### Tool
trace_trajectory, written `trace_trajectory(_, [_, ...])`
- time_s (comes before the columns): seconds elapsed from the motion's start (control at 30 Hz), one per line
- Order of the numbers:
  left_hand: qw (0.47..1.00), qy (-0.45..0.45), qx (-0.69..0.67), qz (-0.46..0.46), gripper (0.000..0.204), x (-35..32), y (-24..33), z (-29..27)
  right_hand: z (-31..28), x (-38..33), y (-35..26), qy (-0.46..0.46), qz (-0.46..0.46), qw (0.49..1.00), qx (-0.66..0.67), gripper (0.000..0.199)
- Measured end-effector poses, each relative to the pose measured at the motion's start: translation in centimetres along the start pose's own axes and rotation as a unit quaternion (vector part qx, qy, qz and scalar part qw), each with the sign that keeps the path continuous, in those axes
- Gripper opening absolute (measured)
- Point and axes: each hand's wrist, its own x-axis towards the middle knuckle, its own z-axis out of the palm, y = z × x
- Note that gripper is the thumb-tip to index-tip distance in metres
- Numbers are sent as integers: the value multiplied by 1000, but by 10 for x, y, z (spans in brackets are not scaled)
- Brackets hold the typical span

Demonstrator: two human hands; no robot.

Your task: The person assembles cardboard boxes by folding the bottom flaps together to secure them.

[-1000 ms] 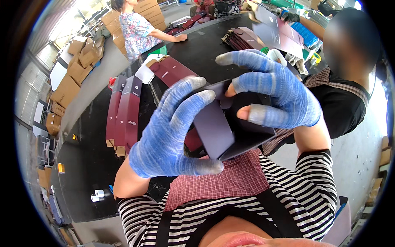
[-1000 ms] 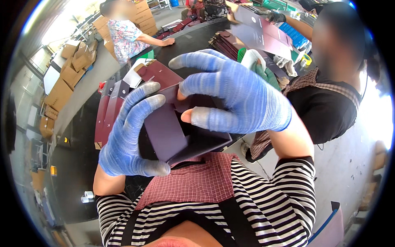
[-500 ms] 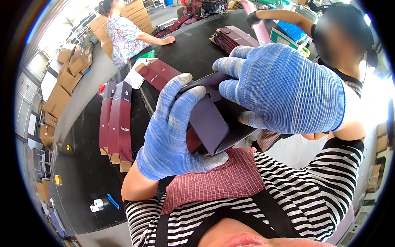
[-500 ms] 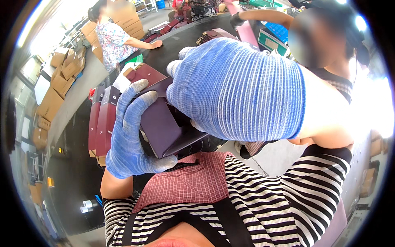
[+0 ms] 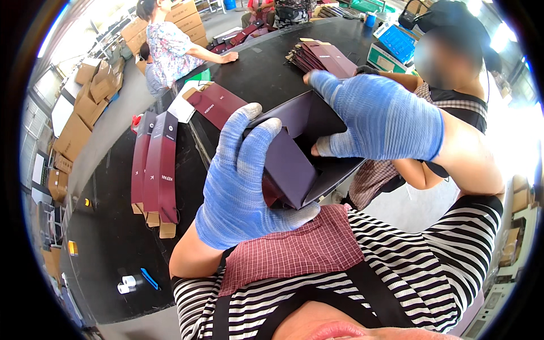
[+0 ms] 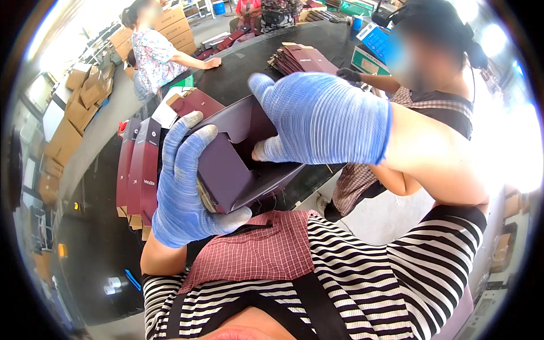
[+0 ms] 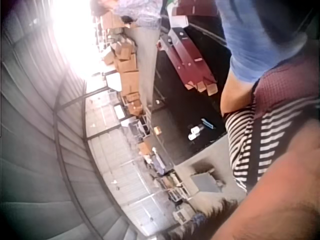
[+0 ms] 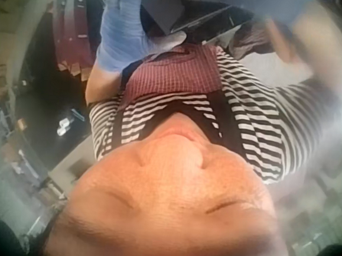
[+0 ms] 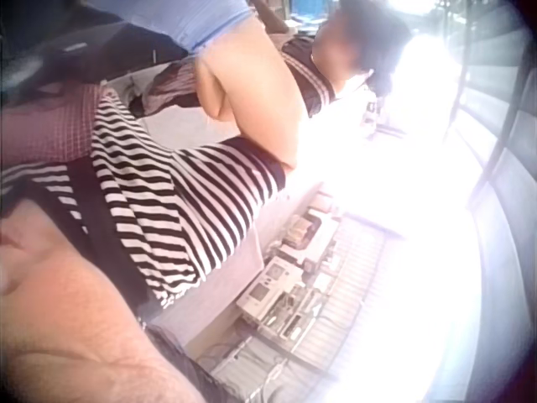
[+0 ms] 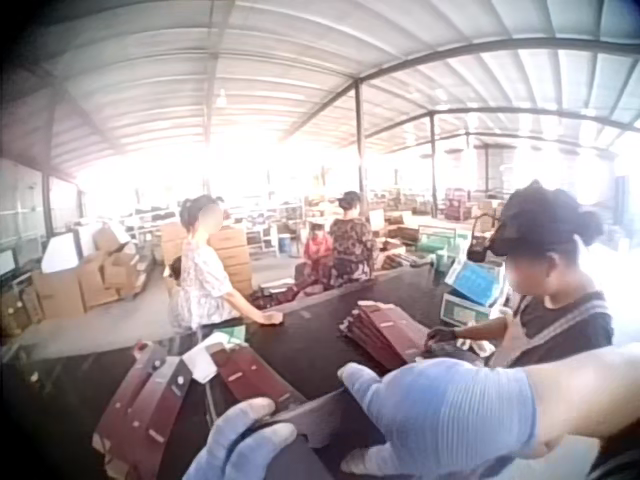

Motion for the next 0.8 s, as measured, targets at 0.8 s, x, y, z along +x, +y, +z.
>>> trace_trajectory(0.8, [995,38,75,-50,104,23,22,25,8,29,5,-96,-9,986,-136,81])
